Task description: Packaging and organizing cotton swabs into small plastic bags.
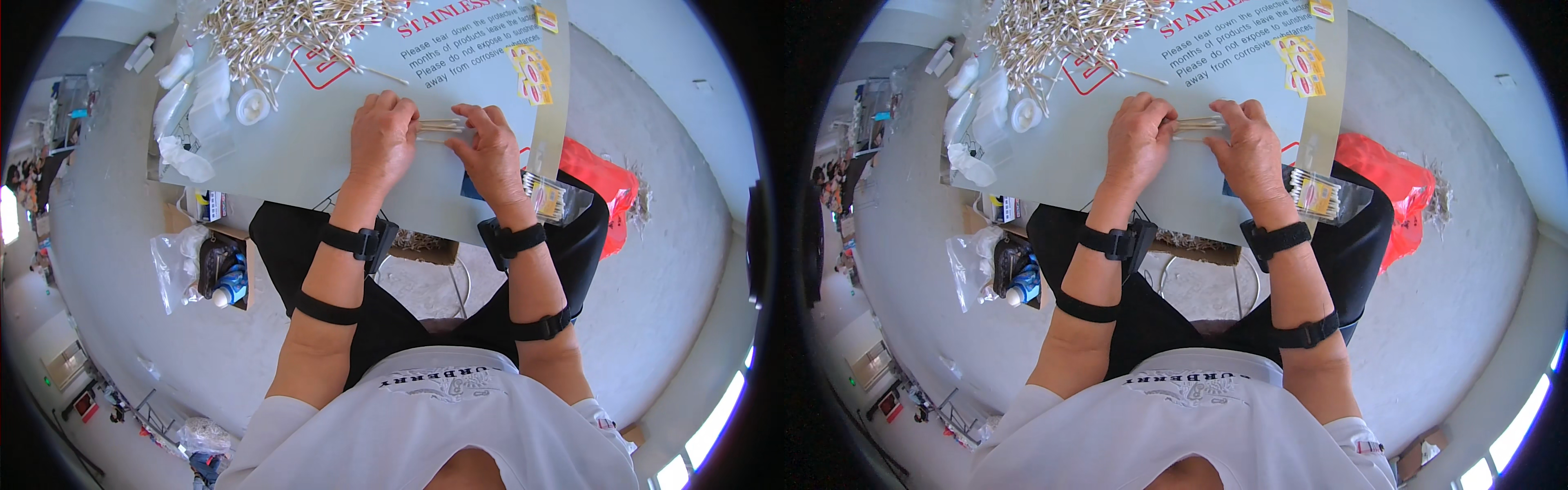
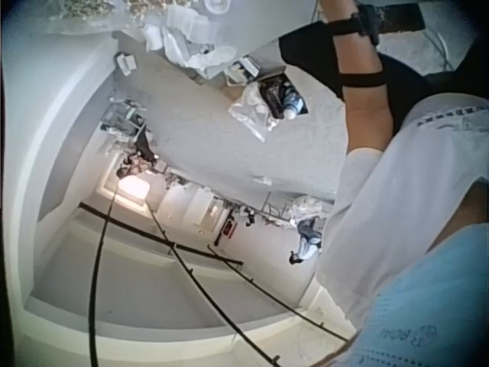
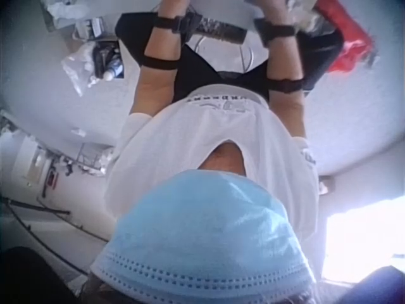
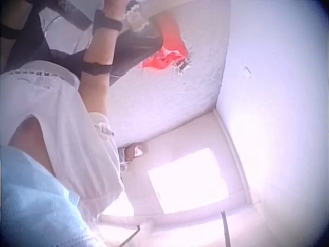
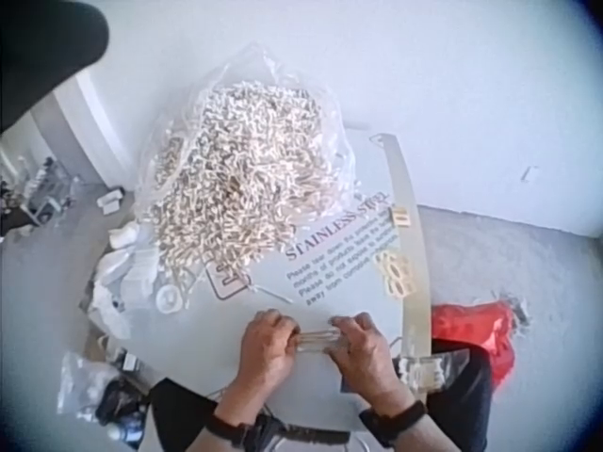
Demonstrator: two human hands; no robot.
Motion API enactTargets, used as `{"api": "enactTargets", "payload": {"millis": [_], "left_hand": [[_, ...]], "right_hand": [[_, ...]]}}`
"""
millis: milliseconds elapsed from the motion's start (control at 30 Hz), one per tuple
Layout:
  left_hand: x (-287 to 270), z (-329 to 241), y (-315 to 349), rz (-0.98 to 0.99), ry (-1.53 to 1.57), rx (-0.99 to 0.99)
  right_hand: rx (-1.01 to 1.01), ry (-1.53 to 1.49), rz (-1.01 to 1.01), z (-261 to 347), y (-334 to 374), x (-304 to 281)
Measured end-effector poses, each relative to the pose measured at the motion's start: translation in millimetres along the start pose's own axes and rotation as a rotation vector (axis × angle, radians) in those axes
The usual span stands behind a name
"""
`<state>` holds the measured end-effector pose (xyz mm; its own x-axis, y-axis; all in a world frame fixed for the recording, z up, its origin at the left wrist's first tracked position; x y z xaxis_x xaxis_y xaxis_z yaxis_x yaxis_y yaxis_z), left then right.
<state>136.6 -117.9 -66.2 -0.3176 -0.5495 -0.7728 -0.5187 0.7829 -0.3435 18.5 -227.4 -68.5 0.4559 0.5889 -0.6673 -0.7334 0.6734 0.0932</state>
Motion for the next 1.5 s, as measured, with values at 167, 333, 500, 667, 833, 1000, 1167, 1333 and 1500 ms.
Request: {"api": "enactTargets", "payload": {"millis": [167,333,500,667,833,1000,1167,1333,1500], "left_hand": [[-1.5,-4.6,-1.1,-0.014,-0.016,0.045],[-0.4,-2.2,0.0,-0.014,-0.032,0.033],[0.3,-2.7,0.0,-0.034,-0.023,0.018],[0.9,-1.6,1.0,-0.034,-0.024,0.013],[0.7,-2.4,0.2,-0.057,-0.035,0.029],[0.6,-7.7,2.4,-0.043,-0.018,0.054],[-1.2,-9.0,3.6,0.031,0.052,0.1],[-31.5,44.5,-7.4,-0.275,0.019,-0.117],[-46.1,84.3,-32.0,-0.296,-0.248,-0.223]], "right_hand": [[-0.169,0.046,-0.081,4.1,-7.4,-2.2],[-0.085,-0.013,-0.071,-3.8,-19.6,3.0],[-0.008,0.007,-0.102,-6.4,-23.3,3.9],[-0.035,0.08,-0.08,-4.6,-28.1,4.9],[-0.083,0.061,-0.023,-3.7,-27.7,1.1],[-0.123,0.08,-0.031,-3.0,-19.3,-0.8],[-0.122,0.091,0.015,-1.8,3.0,-6.1],[-0.029,0.025,0.061,5.4,-6.0,-12.3],[-0.085,-0.028,0.128,31.8,-43.9,8.5]]}}
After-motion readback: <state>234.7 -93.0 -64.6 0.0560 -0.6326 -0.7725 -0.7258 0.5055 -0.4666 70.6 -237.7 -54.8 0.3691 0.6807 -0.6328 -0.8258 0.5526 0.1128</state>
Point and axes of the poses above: each hand's wrist, its own y-axis away from the middle knuckle, its own x-axis out of the palm, z = x × y, the point moved 6 cm from there along -y, towards the middle knuckle, and after that the axes turned 6 degrees about x, right-handed, at the moved point
